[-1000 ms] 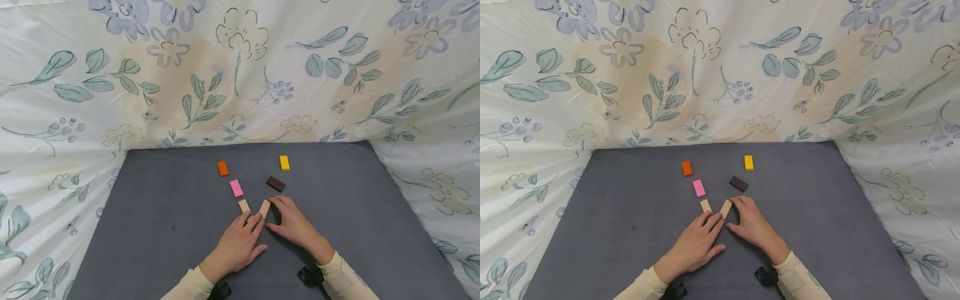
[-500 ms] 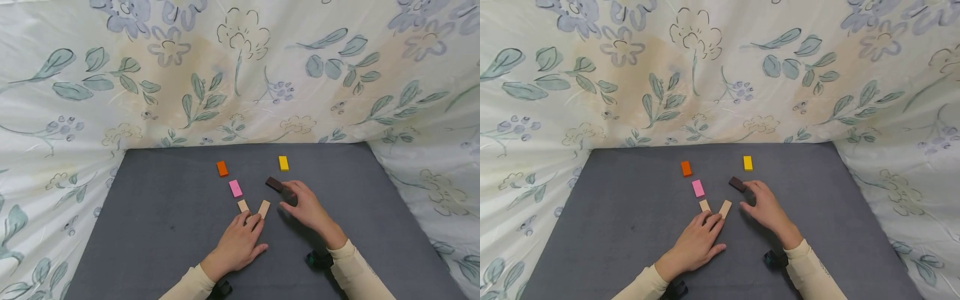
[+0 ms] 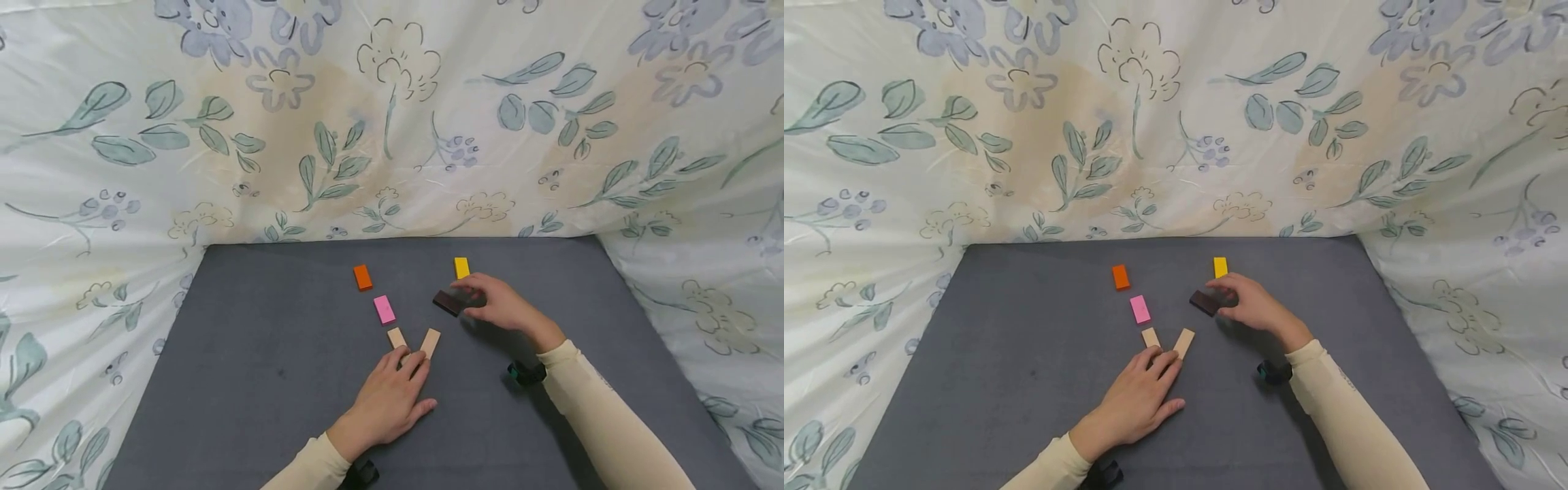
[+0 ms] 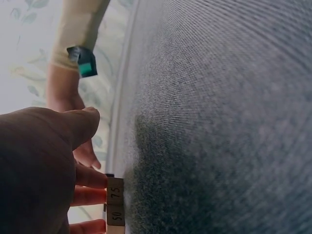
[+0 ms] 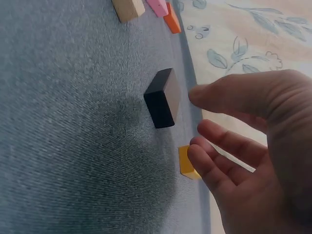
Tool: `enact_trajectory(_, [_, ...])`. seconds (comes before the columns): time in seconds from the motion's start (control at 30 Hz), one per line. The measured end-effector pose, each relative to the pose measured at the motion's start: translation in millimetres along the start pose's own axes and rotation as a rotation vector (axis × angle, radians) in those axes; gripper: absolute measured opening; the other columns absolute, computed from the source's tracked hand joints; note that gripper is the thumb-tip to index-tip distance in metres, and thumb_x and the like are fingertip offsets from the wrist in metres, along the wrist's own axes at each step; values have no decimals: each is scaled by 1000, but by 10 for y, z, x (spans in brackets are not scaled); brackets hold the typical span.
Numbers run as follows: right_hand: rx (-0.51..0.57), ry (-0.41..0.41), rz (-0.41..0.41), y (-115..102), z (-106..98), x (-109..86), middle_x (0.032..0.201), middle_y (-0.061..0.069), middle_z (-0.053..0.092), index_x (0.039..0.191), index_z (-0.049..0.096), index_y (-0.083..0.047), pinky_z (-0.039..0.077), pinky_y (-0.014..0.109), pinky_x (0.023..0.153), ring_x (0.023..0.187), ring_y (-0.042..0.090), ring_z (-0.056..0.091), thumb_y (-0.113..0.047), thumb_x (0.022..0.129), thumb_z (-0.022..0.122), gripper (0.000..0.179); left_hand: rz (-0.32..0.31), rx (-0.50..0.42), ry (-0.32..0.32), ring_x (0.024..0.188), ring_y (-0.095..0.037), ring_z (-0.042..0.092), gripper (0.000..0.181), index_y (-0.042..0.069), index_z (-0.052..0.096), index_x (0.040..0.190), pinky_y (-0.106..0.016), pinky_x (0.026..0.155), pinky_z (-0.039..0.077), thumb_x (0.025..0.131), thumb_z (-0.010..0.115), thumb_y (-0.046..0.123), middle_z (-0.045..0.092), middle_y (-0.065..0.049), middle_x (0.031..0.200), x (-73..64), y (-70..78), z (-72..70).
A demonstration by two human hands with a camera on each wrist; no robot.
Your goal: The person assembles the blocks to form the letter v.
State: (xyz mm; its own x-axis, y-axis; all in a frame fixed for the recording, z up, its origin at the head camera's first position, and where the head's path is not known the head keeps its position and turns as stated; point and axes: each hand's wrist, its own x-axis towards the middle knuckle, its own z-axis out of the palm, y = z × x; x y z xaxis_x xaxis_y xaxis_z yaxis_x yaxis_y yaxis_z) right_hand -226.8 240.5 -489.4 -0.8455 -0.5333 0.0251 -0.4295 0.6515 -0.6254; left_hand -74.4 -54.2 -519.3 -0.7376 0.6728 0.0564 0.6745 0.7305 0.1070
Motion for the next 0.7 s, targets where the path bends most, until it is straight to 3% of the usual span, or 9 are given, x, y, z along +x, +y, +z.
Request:
enact_trajectory(0.33, [7,-132,-12,27,-15,189,122,11,65,152,62,-7,57,48,86,98,24,64,6,92,79,63,-4,-10,-4,142,-29,46,62,13,60,153,-47,121,38,110,55,58,53,-4,153,6,-3,-11])
enact_trajectory(0.5, [62,-208,13,25,-28,265,129,14,63,155,59,-8,55,44,82,96,23,61,9,93,75,66,2,0,10,140,-29,47,60,14,61,152,-47,120,39,110,56,57,55,-4,151,3,1,-18])
enact_trajectory(0.7, [77,-223,26,35,-7,306,134,16,62,153,61,-10,55,43,80,94,24,61,11,91,73,66,6,7,24,140,-29,47,61,13,61,152,-46,120,39,110,55,57,54,-4,151,-3,6,-4])
